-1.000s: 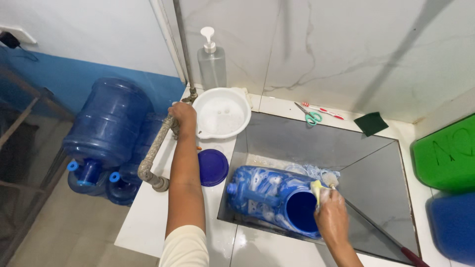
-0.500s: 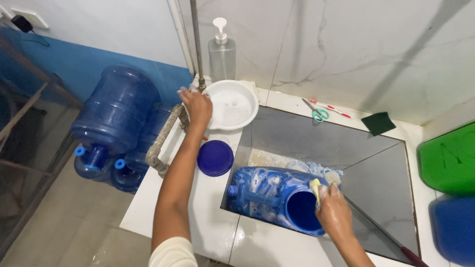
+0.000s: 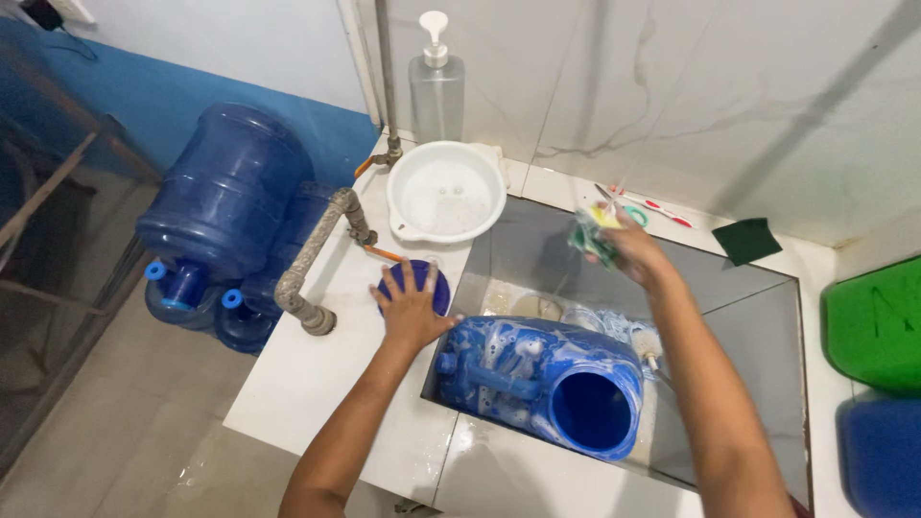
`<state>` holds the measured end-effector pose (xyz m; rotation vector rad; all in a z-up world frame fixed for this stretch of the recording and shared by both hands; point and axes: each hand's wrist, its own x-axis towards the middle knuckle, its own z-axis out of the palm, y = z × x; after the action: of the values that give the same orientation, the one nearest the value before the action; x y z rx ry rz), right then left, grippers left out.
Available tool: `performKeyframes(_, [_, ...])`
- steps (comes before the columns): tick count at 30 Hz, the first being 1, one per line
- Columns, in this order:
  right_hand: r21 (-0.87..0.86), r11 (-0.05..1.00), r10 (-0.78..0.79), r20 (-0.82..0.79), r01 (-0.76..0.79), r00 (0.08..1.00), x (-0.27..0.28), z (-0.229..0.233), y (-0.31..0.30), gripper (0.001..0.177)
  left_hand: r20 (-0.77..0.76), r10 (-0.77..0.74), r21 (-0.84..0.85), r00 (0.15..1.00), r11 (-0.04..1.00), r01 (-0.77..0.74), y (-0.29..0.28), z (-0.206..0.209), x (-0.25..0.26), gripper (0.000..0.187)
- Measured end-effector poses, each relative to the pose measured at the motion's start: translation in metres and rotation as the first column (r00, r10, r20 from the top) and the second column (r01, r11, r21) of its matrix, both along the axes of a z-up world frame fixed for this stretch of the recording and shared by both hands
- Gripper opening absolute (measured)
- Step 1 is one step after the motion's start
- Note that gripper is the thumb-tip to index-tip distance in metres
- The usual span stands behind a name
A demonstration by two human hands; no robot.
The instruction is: The person cleans a large blue plastic container and its lid in a sink. They use scissors to cut a label off the container, then scrub the exterior and interior with a yellow sponge and a long-handled brush. The person rinses the container and lid with water from the tap and places the lid back on the container.
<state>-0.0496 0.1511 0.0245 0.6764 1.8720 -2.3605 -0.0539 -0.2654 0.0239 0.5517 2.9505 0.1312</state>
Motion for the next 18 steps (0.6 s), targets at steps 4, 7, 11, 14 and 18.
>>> performKeyframes(4, [-0.057, 0.998, -0.029, 0.008, 0.029, 1.000, -0.058, -0.016, 0.000, 0.055, -0.016, 0.090, 0.097, 0.996, 0.991, -0.088, -0.007, 0.002, -0.004, 0.110])
performKeyframes(7, [-0.009, 0.999, -0.049, 0.065, 0.049, 0.997, -0.053, -0.016, -0.004, 0.048, 0.044, 0.121, 0.152, 0.992, 0.980, -0.126, -0.012, 0.025, 0.011, 0.113])
performKeyframes(11, [-0.069, 0.997, -0.033, 0.082, 0.039, 0.996, -0.040, 0.013, -0.010, 0.036, -0.085, -0.089, 0.475, 0.992, 0.872, 0.118, 0.040, 0.041, 0.030, 0.122])
performKeyframes(14, [-0.074, 0.997, 0.000, 0.112, 0.008, 0.994, -0.029, 0.038, -0.021, 0.035, -0.021, -0.206, 0.593, 0.978, 0.785, 0.178, 0.141, 0.037, -0.005, 0.121])
performKeyframes(18, [-0.038, 0.993, -0.113, -0.048, 0.111, 0.992, -0.004, 0.037, -0.004, 0.045, -0.105, -0.345, 0.649, 0.933, 0.687, 0.327, 0.233, 0.007, -0.032, 0.120])
